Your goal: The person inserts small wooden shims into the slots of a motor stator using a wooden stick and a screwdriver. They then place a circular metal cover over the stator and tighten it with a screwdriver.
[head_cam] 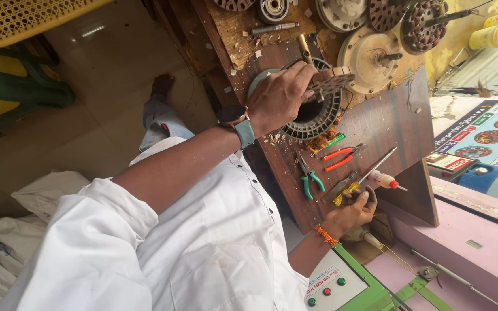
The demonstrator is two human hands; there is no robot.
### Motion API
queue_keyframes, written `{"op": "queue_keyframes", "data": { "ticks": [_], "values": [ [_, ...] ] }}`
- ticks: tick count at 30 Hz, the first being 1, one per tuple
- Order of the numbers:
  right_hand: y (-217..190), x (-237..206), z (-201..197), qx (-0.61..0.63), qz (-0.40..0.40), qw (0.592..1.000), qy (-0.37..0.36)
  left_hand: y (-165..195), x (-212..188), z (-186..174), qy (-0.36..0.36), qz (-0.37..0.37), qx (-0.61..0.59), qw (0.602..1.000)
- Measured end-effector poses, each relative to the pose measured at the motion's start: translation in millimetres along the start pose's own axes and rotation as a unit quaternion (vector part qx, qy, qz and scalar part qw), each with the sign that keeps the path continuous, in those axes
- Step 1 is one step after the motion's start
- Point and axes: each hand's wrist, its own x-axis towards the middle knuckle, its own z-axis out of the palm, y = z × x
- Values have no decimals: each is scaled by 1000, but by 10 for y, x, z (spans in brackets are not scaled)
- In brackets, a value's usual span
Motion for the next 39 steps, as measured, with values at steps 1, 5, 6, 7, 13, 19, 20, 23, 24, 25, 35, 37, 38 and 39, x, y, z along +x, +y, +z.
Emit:
{"op": "queue_keyframes", "data": {
  "ticks": [1, 5, 6, 7, 13, 19, 20, 23, 24, 25, 35, 37, 38, 39],
  "values": [
    [-125, 5, 97, -7, -5, 1000, -8, 10, 97, -45, -14, -3, -16, 1000],
    [-950, 34, 695, 16, -33, 994, -100, 80, 581, -350, -86, 168, 31, 982],
    [-1214, 72, 921, -13, -66, 988, -136, 123, 737, -415, -94, 215, 55, 970],
    [-1467, 79, 1155, -43, -99, 979, -171, 162, 878, -483, -102, 262, 77, 957],
    [-2322, 247, 2914, -179, -26, 885, -428, 71, 1449, -948, 25, 416, 94, 904],
    [-2224, 372, 4137, -105, 5, 840, -532, -448, 1958, -1436, 2, 419, 127, 899],
    [-2170, 436, 4306, -113, 28, 829, -546, -578, 2021, -1519, 69, 395, 159, 902],
    [-1769, 615, 4834, -169, 50, 818, -548, -1027, 2008, -1778, 161, 306, 170, 923],
    [-1529, 639, 5036, -208, 29, 816, -539, -1204, 1929, -1874, 127, 260, 129, 948],
    [-1321, 654, 5202, -197, 48, 838, -507, -1375, 1857, -1965, 92, 213, 89, 969],
    [-437, 194, 6223, -169, 80, 873, -451, -1912, 1283, -2199, -121, -112, -141, 976],
    [-522, 219, 6136, -185, 62, 819, -540, -1932, 1359, -2067, -183, -128, -150, 963],
    [-591, 274, 6041, -195, 53, 786, -585, -1938, 1406, -1978, -210, -136, -155, 956],
    [-668, 363, 5914, -241, -57, 773, -583, -1957, 1450, -1887, -237, -128, -139, 953]
  ]
}}
